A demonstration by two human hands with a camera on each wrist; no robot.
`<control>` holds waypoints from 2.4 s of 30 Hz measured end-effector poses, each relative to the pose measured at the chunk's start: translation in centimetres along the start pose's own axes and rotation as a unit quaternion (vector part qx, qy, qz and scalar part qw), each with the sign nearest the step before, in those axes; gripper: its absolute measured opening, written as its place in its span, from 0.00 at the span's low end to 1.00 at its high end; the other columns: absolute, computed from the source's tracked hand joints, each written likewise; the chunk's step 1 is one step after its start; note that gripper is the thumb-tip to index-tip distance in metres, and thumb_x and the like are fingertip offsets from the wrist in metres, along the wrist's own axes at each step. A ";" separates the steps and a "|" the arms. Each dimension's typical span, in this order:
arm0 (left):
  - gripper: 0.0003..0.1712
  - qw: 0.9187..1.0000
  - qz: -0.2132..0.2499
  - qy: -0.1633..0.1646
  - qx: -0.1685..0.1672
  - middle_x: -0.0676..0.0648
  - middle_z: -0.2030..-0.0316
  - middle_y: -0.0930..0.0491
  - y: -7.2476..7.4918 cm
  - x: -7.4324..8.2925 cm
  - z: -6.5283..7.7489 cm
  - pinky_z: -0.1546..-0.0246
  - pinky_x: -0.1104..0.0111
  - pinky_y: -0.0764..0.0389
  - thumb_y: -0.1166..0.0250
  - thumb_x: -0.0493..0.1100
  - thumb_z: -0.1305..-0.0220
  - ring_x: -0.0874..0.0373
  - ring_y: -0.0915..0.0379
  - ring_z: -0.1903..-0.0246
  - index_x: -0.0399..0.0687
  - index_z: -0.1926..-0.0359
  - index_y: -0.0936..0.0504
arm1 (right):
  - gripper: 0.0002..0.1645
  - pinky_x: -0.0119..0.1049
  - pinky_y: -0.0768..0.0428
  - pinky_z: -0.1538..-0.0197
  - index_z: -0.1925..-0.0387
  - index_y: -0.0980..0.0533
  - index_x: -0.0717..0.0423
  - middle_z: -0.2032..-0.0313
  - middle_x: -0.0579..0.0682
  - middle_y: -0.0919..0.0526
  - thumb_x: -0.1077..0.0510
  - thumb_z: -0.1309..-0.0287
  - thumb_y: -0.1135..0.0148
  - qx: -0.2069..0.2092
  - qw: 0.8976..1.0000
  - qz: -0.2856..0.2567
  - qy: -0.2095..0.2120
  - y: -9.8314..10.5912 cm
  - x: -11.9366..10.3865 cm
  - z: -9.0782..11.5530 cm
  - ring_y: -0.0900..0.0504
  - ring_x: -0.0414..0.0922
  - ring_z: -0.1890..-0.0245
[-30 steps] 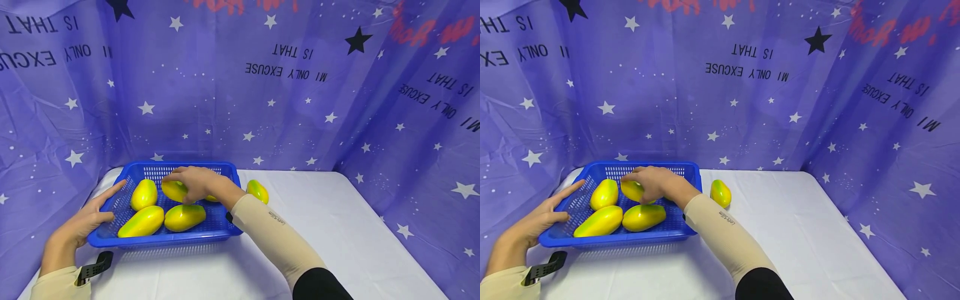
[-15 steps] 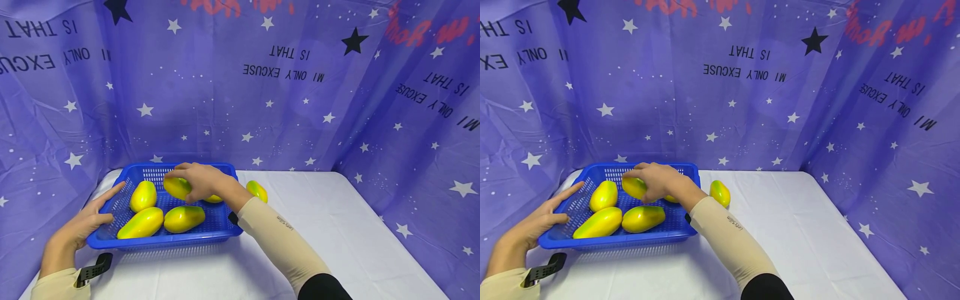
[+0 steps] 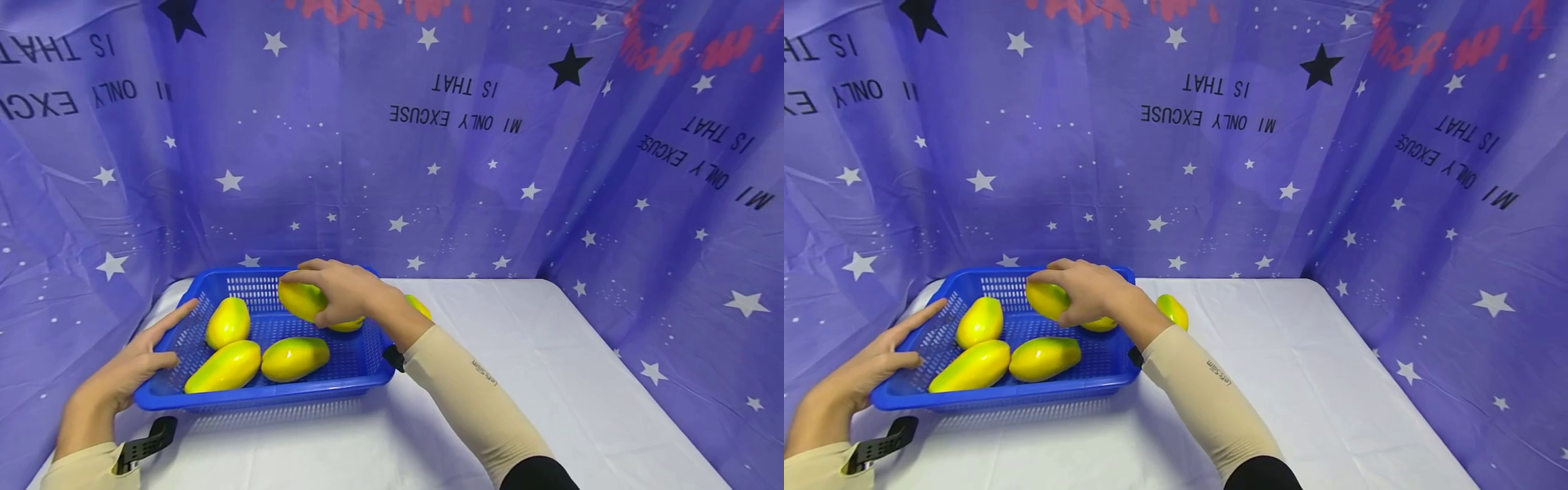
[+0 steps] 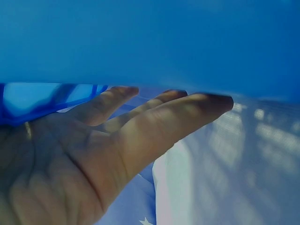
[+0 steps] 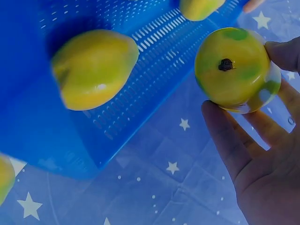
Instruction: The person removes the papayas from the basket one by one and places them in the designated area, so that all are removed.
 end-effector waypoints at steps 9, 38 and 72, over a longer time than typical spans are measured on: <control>0.54 1.000 0.002 -0.002 0.002 0.47 0.24 0.72 0.1 -0.3 0.1 0.67 0.67 0.21 0.48 0.27 0.45 0.59 0.46 0.48 0.65 0.22 0.57 | 0.47 0.51 0.26 0.47 0.30 0.40 0.23 0.30 0.40 0.40 0.47 0.53 0.32 0.046 0.999 -0.028 0.005 0.3 1.4 1.7 0.35 0.45 0.36; 0.54 1.000 -0.025 -0.010 0.000 0.57 0.25 0.67 -0.1 0.0 0.0 0.50 0.55 0.30 0.48 0.28 0.46 0.70 0.50 0.39 0.64 0.22 0.58 | 0.49 0.36 0.22 0.57 0.29 0.38 0.32 0.30 0.44 0.40 0.51 0.55 0.32 0.163 0.980 -0.116 0.007 0.3 5.6 8.5 0.30 0.43 0.44; 0.54 1.000 -0.003 -0.024 -0.011 0.63 0.29 0.59 0.3 -0.5 0.1 0.65 0.70 0.21 0.49 0.25 0.45 0.69 0.36 0.49 0.62 0.22 0.58 | 0.49 0.36 0.19 0.60 0.30 0.36 0.36 0.31 0.38 0.38 0.57 0.57 0.32 0.233 0.949 -0.202 -0.063 -2.6 11.5 14.5 0.34 0.39 0.38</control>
Point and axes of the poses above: each hand's wrist, its own z-axis away from the middle knuckle, its own y-axis out of the back of the hand, x = y × z, the point moved 3 cm from there along -z, towards the middle knuckle
